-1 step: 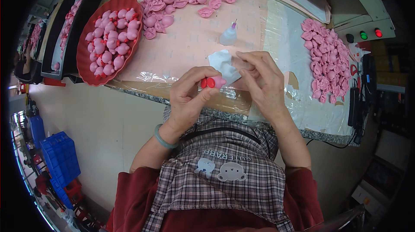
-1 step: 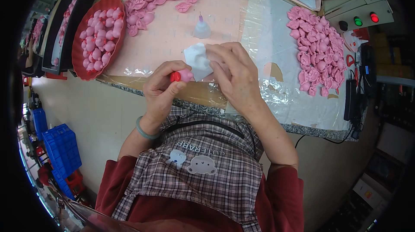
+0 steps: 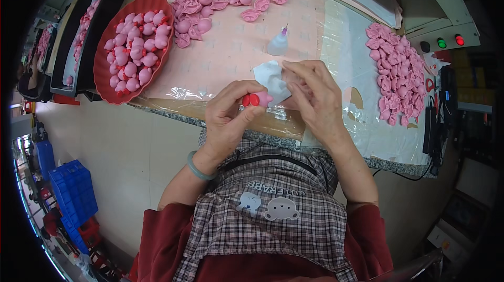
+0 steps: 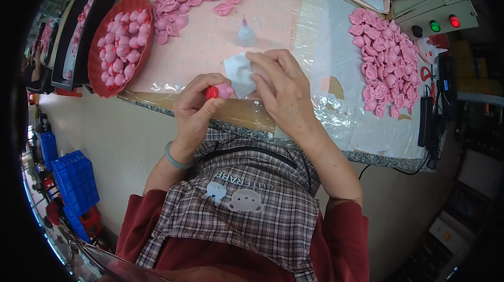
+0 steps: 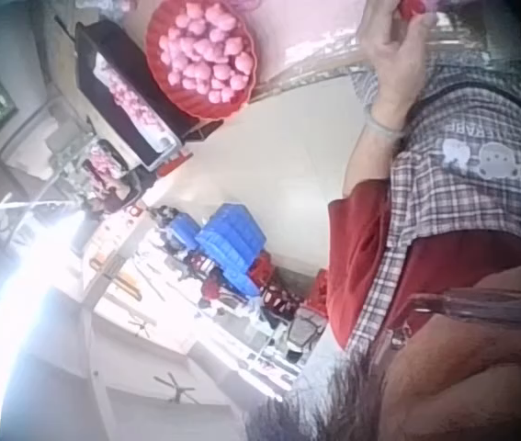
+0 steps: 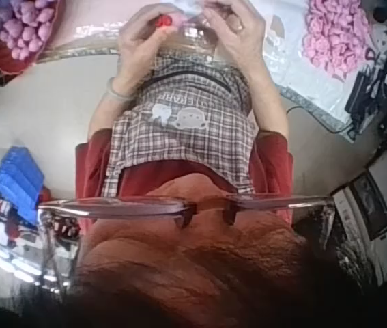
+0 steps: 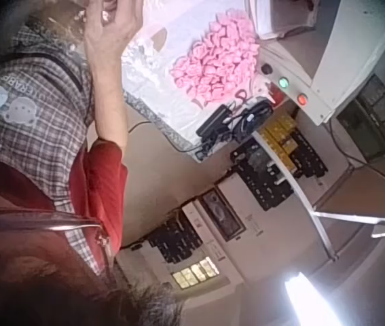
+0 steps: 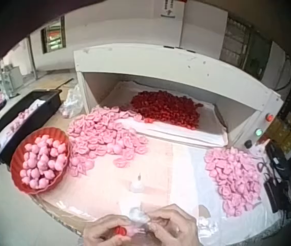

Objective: Applying glue to small red plastic pieces and attaching them to pink rounded parts to assemble toys.

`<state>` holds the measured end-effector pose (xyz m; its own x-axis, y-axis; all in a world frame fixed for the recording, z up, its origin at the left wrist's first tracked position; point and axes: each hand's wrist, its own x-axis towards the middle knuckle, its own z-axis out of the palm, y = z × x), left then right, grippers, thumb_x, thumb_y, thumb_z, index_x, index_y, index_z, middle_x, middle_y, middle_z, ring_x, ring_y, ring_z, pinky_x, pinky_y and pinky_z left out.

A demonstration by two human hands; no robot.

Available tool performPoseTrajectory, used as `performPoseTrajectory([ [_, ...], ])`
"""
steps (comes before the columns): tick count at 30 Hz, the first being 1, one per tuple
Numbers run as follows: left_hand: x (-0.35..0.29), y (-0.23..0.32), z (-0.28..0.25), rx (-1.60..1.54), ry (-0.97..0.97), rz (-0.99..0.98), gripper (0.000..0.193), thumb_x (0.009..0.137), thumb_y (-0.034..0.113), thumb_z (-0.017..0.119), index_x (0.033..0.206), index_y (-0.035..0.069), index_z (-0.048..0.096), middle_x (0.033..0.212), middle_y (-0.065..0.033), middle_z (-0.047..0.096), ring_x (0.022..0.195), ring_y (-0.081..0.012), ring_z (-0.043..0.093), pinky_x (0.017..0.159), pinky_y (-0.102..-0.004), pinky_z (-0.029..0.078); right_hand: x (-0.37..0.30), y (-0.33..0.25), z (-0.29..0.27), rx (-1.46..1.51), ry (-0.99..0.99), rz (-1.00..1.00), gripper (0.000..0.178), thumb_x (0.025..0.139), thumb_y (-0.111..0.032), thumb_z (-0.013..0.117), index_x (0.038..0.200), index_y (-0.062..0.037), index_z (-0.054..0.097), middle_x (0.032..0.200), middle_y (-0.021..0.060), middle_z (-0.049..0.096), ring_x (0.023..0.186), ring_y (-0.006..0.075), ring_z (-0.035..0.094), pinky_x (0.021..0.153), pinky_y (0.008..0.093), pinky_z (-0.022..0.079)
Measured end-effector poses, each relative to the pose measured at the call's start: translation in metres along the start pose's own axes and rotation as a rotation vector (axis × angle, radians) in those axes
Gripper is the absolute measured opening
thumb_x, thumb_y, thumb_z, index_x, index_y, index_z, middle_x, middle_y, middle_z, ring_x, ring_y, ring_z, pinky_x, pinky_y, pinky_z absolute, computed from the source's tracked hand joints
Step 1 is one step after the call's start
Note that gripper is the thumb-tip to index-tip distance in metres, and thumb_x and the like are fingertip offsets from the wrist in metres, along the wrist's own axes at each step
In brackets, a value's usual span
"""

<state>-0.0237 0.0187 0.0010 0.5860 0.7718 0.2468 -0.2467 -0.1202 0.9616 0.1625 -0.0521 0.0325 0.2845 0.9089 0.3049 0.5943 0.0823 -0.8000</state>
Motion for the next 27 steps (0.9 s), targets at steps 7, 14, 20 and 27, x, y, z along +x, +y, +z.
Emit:
performPoseTrajectory([
  [7, -0.004, -0.003, -0.001, 0.038, 0.001, 0.034, 0.030, 0.087, 0.004, 0.069, 0.115, -0.006, 0.061, 0.112, -0.0136, 0.062, 0.101, -0.0196, 0.061, 0.090, -0.0306, 0.049, 0.011, 0.005, 0.019, -0.313, -0.068, -0.142, 0.021, 0.081, -0.002, 0.069, 0.101, -0.0016, 0.065, 0.105, 0.0111, 0.057, 0.089, 0.0263, 0.063, 0.074, 0.0356, 0.054],
  [14, -0.004, -0.005, -0.003, 0.075, 0.003, 0.019, 0.032, 0.087, 0.002, 0.069, 0.117, -0.006, 0.061, 0.113, -0.0129, 0.061, 0.102, -0.0179, 0.060, 0.089, -0.0290, 0.048, 0.002, -0.002, 0.004, -0.002, -0.081, 0.015, 0.010, 0.087, 0.001, 0.062, 0.097, 0.0011, 0.060, 0.110, 0.0150, 0.064, 0.087, 0.0229, 0.067, 0.073, 0.0336, 0.055],
  [20, -0.004, -0.006, 0.001, 0.039, 0.065, -0.007, 0.033, 0.082, 0.000, 0.073, 0.113, -0.004, 0.064, 0.112, -0.0120, 0.063, 0.099, -0.0163, 0.060, 0.084, -0.0274, 0.050, -0.004, -0.023, 0.001, 0.034, -0.113, -0.169, 0.012, 0.084, 0.005, 0.064, 0.095, 0.0013, 0.065, 0.104, 0.0128, 0.066, 0.082, 0.0197, 0.068, 0.066, 0.0293, 0.056],
  [27, -0.004, -0.008, -0.001, 0.066, 0.017, -0.029, 0.035, 0.085, -0.002, 0.071, 0.118, -0.007, 0.061, 0.116, -0.0115, 0.060, 0.103, -0.0159, 0.058, 0.090, -0.0272, 0.047, -0.006, -0.016, 0.012, 0.002, -0.060, -0.241, 0.009, 0.079, 0.002, 0.068, 0.087, 0.0001, 0.065, 0.096, 0.0108, 0.065, 0.084, 0.0268, 0.065, 0.067, 0.0332, 0.055],
])
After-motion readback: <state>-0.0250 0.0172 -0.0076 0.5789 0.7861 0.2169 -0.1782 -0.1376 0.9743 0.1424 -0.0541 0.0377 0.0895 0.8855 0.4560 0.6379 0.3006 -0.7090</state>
